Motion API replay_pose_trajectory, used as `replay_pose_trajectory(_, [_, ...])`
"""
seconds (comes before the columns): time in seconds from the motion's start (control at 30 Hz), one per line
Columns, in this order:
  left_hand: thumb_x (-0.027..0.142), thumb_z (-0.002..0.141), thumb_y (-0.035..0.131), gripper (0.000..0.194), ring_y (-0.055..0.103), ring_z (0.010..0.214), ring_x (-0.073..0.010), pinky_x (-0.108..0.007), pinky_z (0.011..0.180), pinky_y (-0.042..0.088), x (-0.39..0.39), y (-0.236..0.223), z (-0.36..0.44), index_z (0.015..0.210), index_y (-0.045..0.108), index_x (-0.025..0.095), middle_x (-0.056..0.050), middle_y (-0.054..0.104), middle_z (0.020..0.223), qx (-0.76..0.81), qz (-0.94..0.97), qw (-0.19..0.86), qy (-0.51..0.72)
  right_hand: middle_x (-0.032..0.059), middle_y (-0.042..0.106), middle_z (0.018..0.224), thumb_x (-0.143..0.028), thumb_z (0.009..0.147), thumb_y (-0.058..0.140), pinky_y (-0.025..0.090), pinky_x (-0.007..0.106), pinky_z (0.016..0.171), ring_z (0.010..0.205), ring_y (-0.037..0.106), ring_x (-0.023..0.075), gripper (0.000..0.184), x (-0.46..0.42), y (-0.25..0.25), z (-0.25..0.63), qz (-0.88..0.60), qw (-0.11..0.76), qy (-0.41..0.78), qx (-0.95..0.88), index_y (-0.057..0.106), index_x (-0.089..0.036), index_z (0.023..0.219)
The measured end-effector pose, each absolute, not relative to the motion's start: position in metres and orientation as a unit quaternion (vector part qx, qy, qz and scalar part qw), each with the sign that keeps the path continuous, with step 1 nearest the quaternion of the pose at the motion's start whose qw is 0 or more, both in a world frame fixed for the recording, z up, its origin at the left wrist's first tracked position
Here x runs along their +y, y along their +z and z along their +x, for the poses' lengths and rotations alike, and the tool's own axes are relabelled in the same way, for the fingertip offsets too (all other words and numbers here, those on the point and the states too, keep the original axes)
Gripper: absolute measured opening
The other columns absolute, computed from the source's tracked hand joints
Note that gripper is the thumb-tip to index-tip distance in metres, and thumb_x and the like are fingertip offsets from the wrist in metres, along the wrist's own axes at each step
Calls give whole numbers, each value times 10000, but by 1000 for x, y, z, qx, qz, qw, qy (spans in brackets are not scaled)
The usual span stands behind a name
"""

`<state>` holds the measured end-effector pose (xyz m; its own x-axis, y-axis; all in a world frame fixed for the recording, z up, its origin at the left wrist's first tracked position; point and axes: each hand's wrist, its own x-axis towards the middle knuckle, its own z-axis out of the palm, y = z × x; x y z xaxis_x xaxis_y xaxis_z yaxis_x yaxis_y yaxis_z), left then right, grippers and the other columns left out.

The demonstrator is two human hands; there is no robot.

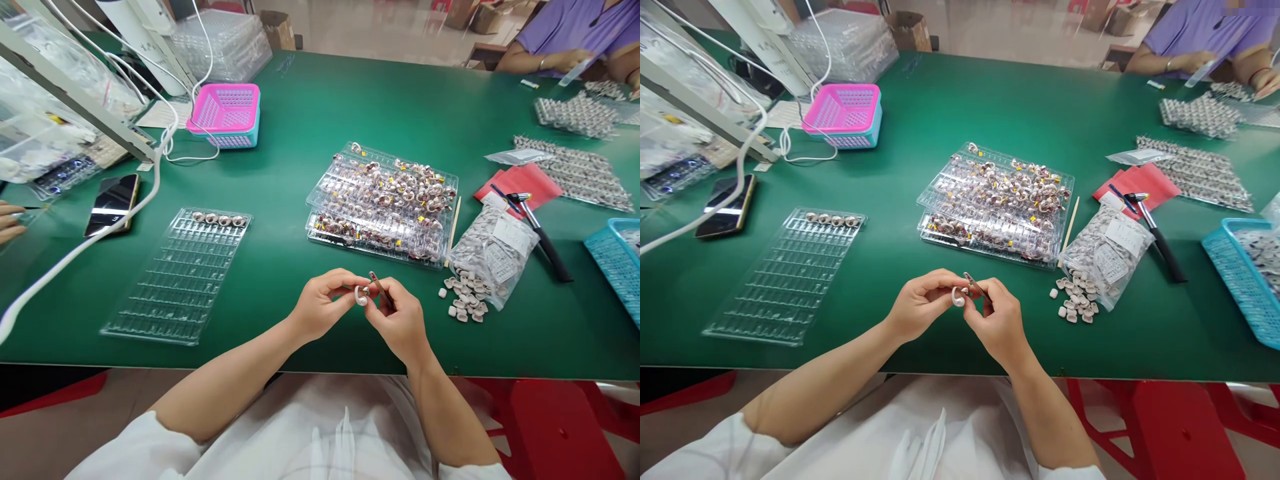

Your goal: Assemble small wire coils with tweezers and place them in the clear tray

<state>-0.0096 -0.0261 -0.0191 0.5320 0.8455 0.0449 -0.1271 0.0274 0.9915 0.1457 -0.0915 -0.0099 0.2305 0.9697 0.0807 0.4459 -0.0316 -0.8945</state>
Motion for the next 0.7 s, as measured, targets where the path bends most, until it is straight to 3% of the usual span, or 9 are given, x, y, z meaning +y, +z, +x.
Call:
replay_pose_trajectory(0.3, [239,805,701,174,687,883,-199,-301,818,572,-27,-16,-6,960,748,175,-90,717,942,354,615,599,371,-52,433,564,-353,847,617,279,224,459,494,343,86,168,-94,-14,150,-648,445,416,-458,630,-187,825])
replay_pose_trajectory(0.53, [282,798,706,195,702,879,-197,-310,843,569,-30,-19,-2,947,706,157,-73,738,934,388,543,653,358,-64,439,551,-405,813,686,253,212,417,448,354,67,231,-89,-20,151,-590,506,520,-354,625,-184,836])
replay_pose_trajectory(0.7, [283,785,724,209,680,781,-141,-246,765,558,-29,-17,1,940,675,151,-36,718,821,370,497,694,368,-58,459,578,-385,798,715,277,212,423,459,368,63,218,-88,-19,149,-595,507,500,-372,623,-187,796])
